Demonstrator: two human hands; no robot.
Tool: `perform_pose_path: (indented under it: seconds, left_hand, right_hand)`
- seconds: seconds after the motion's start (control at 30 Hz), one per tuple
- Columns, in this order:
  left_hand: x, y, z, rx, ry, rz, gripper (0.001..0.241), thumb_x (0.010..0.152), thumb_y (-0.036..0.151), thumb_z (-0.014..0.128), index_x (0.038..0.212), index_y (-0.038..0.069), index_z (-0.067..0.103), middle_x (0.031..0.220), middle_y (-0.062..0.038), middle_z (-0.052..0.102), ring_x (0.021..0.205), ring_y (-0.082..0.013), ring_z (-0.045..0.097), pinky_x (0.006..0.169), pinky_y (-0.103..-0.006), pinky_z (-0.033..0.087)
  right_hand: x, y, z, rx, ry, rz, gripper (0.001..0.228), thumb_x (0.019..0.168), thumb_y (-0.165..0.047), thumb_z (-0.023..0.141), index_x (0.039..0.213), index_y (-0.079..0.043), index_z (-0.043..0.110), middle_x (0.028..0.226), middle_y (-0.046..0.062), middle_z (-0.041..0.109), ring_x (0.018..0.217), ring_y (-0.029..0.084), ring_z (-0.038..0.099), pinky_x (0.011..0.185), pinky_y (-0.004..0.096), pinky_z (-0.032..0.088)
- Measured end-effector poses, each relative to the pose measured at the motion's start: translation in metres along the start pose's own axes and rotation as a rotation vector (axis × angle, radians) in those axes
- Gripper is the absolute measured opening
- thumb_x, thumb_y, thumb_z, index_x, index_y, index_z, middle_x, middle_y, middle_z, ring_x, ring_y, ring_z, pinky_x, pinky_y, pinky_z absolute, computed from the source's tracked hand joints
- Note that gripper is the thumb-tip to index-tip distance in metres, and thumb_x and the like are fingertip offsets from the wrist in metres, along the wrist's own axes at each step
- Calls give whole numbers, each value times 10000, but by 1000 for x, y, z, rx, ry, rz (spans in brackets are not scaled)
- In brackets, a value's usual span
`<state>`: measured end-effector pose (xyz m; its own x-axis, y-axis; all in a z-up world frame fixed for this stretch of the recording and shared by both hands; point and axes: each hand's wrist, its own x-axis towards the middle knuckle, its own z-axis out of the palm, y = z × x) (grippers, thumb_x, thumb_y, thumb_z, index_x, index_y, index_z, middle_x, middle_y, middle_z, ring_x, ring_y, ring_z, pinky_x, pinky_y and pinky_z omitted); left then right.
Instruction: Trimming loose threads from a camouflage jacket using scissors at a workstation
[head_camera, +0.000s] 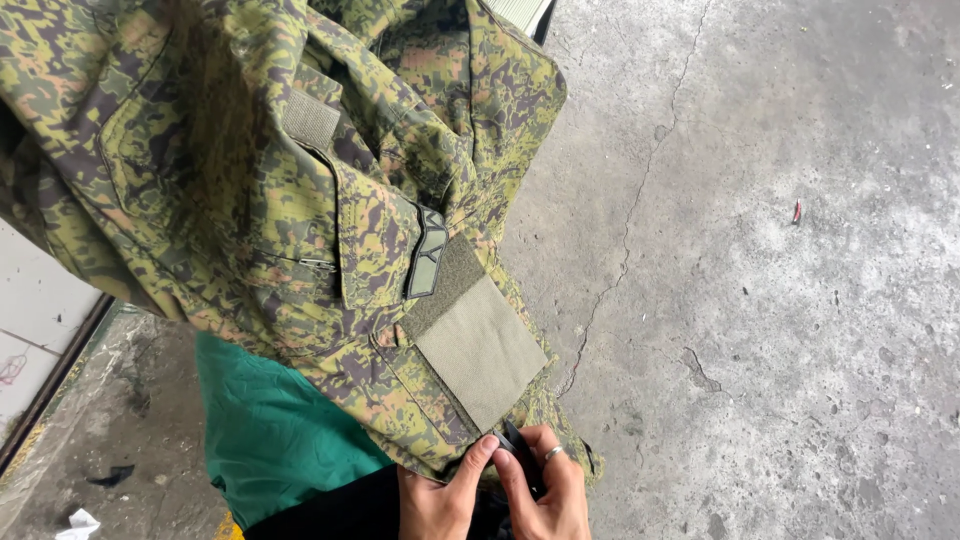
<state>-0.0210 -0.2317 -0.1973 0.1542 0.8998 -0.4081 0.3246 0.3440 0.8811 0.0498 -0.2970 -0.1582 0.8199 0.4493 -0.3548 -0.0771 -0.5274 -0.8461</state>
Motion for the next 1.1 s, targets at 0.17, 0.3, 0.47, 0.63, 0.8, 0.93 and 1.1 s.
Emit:
perform_pose_path:
  seconds: [0.17,0.3,0.47,0.63,0.8,0.93,1.1]
  left_hand:
    - [2,-2,-2,64,-28,83,496,560,317,782,943,18,678,1015,-130,688,1005,-206,636,889,-290,485]
    - [1,-2,-1,86,6,15,486,534,336,791,912,42,707,993,-117,696,991,-192,641,884,-281,487]
    - [-1,5,-4,107,-33,137,392,593,344,751,853,52,727,933,-101,726,955,-198,665,869,-285,490]
    - [1,4,-1,72,-26,134,358,589,337,761,805,52,739,891,-99,737,919,-190,679,857,-286,495]
    - [-1,10,-3,24,-20,95,418,595,300,757,905,25,702,958,-110,722,950,-181,668,862,-277,500]
    - [-1,1,2,47,-17,163,331,611,267,761,838,29,718,903,-98,733,906,-160,680,850,-271,508]
    - [-1,3,5,-6,86,113,380,560,213,793,849,-3,677,854,-116,726,815,-158,697,760,-266,554]
  right_hand:
    - [-6,2,3,-136,47,139,124,738,-330,646,765,-210,628,540,-41,557,467,73,425,423,213,355]
    - [-2,19,5,321,-45,101,152,776,-193,664,759,-68,579,558,7,515,460,64,392,408,217,292]
    - [-2,19,9,230,15,60,152,756,-194,686,746,-87,579,526,-11,513,449,50,373,395,220,283]
    - [-1,20,12,346,12,57,144,770,-149,677,768,-72,555,538,1,521,456,61,401,397,223,309]
    - [-1,14,5,-289,109,-209,124,752,-304,628,796,-197,583,408,-17,543,287,92,422,310,267,344]
    - [4,8,0,195,-88,-16,85,783,-143,607,755,-68,578,527,-14,551,438,50,391,391,220,288]
    - [3,-3,3,24,-1,-40,125,772,-184,649,705,-98,587,410,-39,438,351,33,310,324,234,219]
